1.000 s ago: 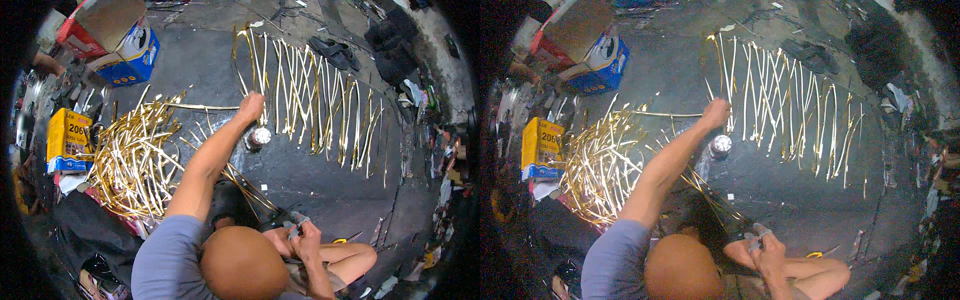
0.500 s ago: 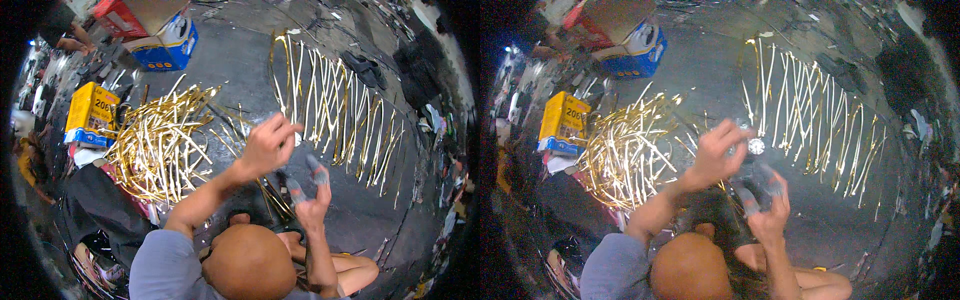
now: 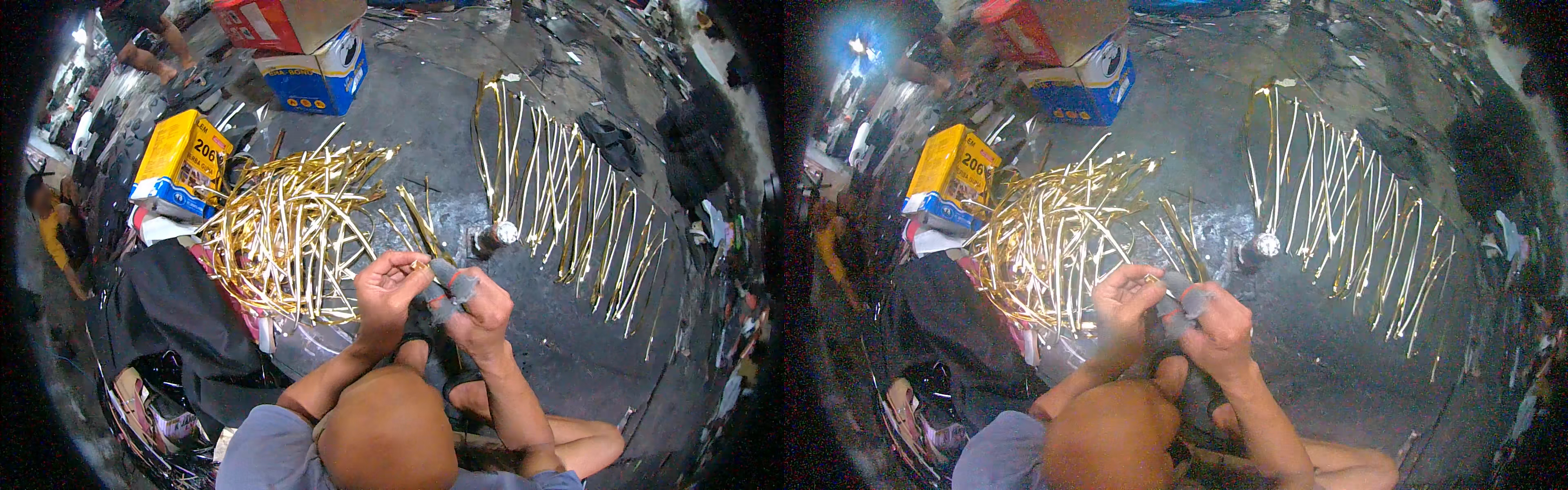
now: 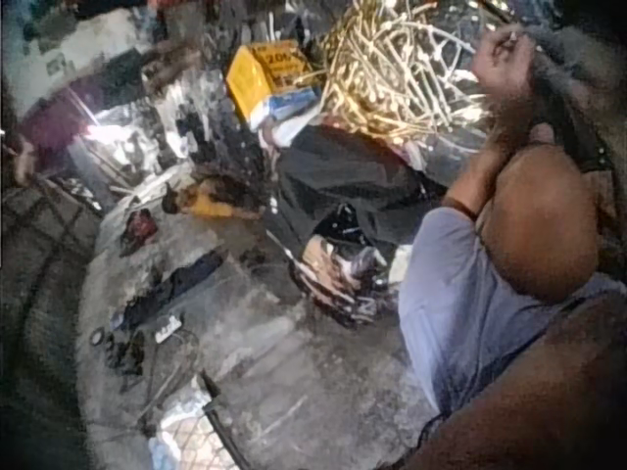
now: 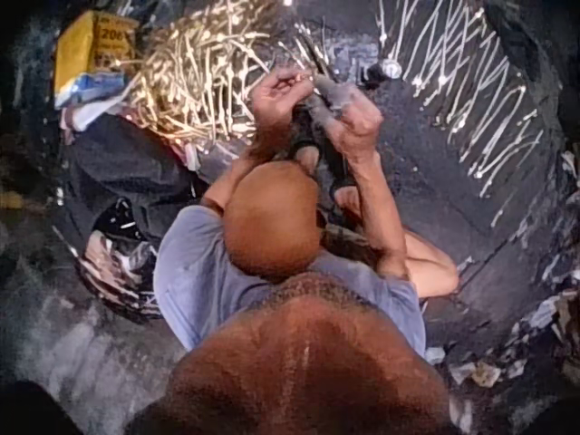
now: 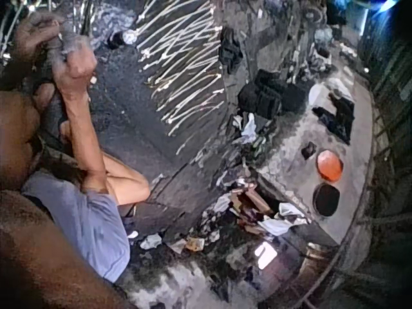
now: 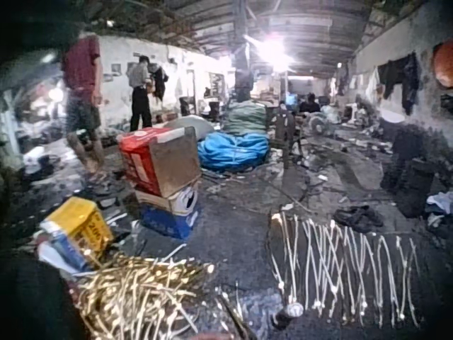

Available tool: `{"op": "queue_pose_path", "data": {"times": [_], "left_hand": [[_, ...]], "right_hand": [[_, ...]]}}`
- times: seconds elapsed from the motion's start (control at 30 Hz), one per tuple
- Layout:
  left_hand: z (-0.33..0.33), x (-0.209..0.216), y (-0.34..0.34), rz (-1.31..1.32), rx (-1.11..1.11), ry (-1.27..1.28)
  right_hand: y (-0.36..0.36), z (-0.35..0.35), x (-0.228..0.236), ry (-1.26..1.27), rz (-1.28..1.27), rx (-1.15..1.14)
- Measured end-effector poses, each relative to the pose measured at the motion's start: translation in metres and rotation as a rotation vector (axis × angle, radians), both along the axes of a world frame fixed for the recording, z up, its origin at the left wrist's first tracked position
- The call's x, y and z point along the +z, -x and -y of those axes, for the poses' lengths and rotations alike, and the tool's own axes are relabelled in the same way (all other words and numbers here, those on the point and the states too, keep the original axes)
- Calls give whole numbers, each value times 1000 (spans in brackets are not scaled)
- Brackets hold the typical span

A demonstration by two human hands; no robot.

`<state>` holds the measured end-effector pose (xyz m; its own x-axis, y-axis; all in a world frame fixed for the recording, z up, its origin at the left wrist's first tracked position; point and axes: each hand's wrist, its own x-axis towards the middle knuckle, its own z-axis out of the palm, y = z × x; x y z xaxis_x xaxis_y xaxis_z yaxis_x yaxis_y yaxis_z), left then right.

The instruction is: The person sits on the floor and repeatedly picks up thin gold and white strips, applies a white substance from a small container to one end, and places the strips on the floor. The person also uses a handheld tool to press or adjust the strips.

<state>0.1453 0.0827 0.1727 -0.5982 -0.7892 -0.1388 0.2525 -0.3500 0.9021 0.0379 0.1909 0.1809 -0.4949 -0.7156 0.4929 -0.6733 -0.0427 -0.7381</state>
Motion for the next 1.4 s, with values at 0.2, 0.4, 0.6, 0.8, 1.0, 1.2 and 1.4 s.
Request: {"op": "queue_pose_path", "data": {"times": [0.2,0.4,0.6,0.8,1.0,1.2,1.4], "left_hand": [[-4,21,-10,-79,-71,-128],[9,50,-13,-51,-91,-44],[34,47,-8,-248,-43,-97],[97,23,5,-182,94,-141],[168,-54,22,25,164,-249],[186,-126,59,242,140,-317],[168,-157,87,432,179,-190]], "right_hand": [[3,2,19,76,-180,65],[4,0,49,107,-172,112],[-5,-29,53,19,-157,124],[-12,-79,37,-100,-96,46],[-36,-158,12,-343,43,-117],[-65,-221,-6,-443,200,-347],[-82,-239,-13,-418,347,-457]]}}
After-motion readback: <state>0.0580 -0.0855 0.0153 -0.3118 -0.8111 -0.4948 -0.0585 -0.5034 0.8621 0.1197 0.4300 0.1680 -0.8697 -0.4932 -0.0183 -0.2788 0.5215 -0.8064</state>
